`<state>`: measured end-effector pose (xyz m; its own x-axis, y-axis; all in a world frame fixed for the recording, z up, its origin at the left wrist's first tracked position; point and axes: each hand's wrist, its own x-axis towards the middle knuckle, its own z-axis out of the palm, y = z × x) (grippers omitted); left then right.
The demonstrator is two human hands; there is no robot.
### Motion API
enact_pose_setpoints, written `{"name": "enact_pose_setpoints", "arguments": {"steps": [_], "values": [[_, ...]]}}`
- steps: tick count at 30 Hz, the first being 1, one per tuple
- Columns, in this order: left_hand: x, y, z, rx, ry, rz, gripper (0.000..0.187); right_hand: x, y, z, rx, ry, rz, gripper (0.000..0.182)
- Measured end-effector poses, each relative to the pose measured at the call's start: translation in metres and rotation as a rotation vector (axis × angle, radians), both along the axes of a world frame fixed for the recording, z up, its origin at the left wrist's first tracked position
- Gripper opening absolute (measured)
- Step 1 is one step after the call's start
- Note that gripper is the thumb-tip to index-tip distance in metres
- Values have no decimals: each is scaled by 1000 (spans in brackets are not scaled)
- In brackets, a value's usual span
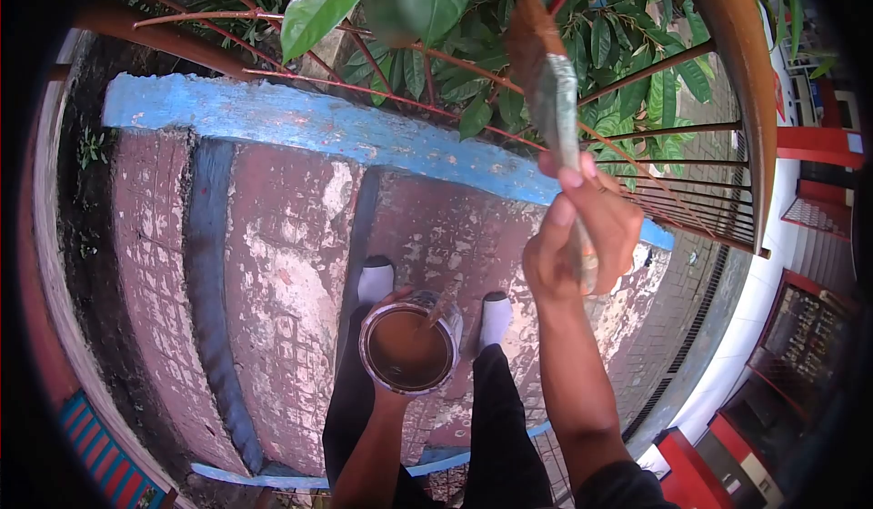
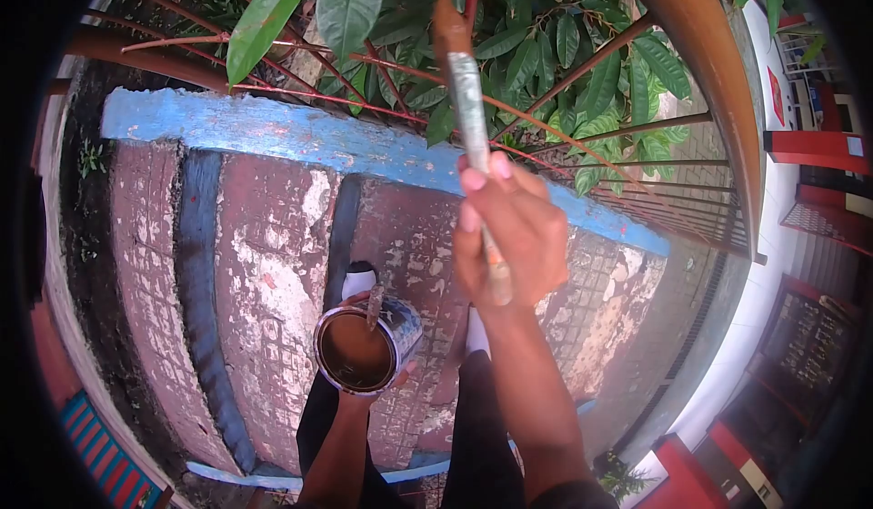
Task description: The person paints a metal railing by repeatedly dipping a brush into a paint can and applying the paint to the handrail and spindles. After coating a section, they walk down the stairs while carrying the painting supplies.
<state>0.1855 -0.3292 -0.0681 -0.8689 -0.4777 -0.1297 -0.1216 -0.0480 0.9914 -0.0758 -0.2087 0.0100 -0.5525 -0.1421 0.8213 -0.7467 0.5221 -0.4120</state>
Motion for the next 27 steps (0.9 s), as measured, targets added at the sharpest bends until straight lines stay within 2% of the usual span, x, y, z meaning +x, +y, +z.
{"name": "enact_pose_setpoints", "arguments": {"steps": [3, 7, 9, 11, 13, 15, 17, 20, 24, 27], "values": [[-1, -2, 1, 13, 5, 4, 56, -11, 22, -6, -116, 44, -30, 19], [-2, -4, 3, 81, 25, 22, 58, -4, 26, -5, -25, 39, -62, 19], [-1, -6, 3, -24, 27, 0, 64, -7, 19, -7, -221, -12, -133, 19], [-1, -8, 4, -39, 21, -2, 67, -8, 11, -5, -240, -19, -158, 18], [-1, -8, 4, -44, 13, -12, 71, -2, -3, -4, -214, -73, -118, 19], [-1, -9, 6, -116, -22, -41, 73, 12, -21, 10, -32, -75, -142, 19], [-2, -8, 9, -97, -44, -46, 74, 18, -35, 9, -165, -105, -124, 20], [-4, -8, 10, -112, -45, -56, 80, 21, -31, 9, -229, -102, -64, 20], [-6, -5, 18, -93, -75, -67, 91, 20, -13, 11, -76, -66, 24, 20], [-6, -3, 14, -94, -66, -72, 94, 11, -8, 9, -148, -26, 109, 20]]}}
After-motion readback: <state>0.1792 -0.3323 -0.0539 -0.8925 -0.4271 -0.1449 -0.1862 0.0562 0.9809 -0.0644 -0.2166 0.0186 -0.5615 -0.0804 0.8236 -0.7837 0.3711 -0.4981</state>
